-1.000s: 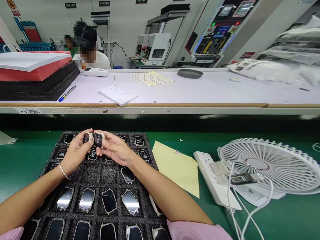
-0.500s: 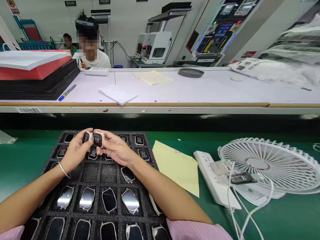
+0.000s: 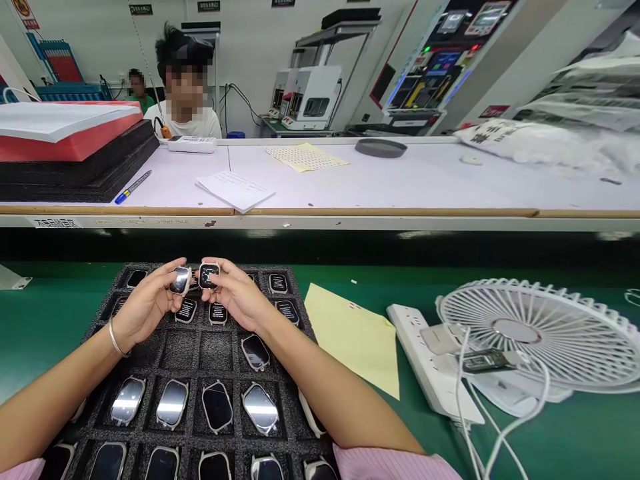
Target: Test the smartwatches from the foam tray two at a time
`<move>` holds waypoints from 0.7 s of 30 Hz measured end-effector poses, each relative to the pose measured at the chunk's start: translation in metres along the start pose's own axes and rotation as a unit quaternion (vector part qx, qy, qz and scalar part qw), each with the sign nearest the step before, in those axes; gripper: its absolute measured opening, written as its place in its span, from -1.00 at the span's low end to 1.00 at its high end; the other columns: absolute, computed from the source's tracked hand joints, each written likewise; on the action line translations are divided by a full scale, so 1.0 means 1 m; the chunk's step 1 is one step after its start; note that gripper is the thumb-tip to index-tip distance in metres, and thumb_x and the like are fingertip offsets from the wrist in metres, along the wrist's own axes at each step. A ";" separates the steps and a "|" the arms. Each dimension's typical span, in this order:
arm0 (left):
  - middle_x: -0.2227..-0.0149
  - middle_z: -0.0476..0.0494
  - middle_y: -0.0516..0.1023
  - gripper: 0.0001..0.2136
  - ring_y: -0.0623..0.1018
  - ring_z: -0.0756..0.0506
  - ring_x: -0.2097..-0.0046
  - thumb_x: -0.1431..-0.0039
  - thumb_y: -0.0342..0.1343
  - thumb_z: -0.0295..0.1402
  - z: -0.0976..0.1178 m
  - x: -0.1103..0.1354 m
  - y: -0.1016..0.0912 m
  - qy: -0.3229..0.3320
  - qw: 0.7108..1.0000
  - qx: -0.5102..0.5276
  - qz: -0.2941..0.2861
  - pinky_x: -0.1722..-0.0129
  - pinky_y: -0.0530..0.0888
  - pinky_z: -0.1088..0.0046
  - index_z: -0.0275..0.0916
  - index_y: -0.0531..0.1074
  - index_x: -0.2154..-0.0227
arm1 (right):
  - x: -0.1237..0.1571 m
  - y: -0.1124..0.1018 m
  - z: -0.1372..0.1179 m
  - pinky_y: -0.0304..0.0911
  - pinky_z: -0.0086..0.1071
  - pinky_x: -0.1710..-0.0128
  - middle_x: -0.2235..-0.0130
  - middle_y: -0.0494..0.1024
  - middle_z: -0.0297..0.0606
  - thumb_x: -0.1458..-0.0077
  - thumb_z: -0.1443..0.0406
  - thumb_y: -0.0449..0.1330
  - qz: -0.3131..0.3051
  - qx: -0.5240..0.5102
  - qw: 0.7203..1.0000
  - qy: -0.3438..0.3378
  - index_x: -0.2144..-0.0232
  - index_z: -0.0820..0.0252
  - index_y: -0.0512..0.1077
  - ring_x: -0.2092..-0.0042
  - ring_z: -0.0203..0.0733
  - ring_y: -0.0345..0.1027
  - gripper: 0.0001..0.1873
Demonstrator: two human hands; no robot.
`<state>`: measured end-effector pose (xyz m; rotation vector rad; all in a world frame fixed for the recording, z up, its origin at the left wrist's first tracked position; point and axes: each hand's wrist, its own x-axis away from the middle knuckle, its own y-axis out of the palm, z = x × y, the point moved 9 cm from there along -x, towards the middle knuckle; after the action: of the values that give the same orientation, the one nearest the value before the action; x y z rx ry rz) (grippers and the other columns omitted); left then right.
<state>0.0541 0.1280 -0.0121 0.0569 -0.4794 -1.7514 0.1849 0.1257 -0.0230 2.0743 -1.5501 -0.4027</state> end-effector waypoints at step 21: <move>0.26 0.00 0.53 -0.69 0.63 -0.03 0.46 0.01 0.21 -0.38 0.011 0.004 0.008 0.090 0.994 -0.054 -0.042 0.42 0.61 0.45 -0.23 0.36 0.17 | 0.007 0.007 -0.014 0.24 -0.36 0.39 0.33 0.50 -0.39 -0.01 0.32 0.27 -0.014 0.114 0.989 -0.090 0.11 0.12 0.40 0.48 -0.34 0.38 -0.66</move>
<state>0.0570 0.1260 0.0017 0.1586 -0.2538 -1.8319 0.1887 0.1206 -0.0064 2.2898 -1.7426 -0.4512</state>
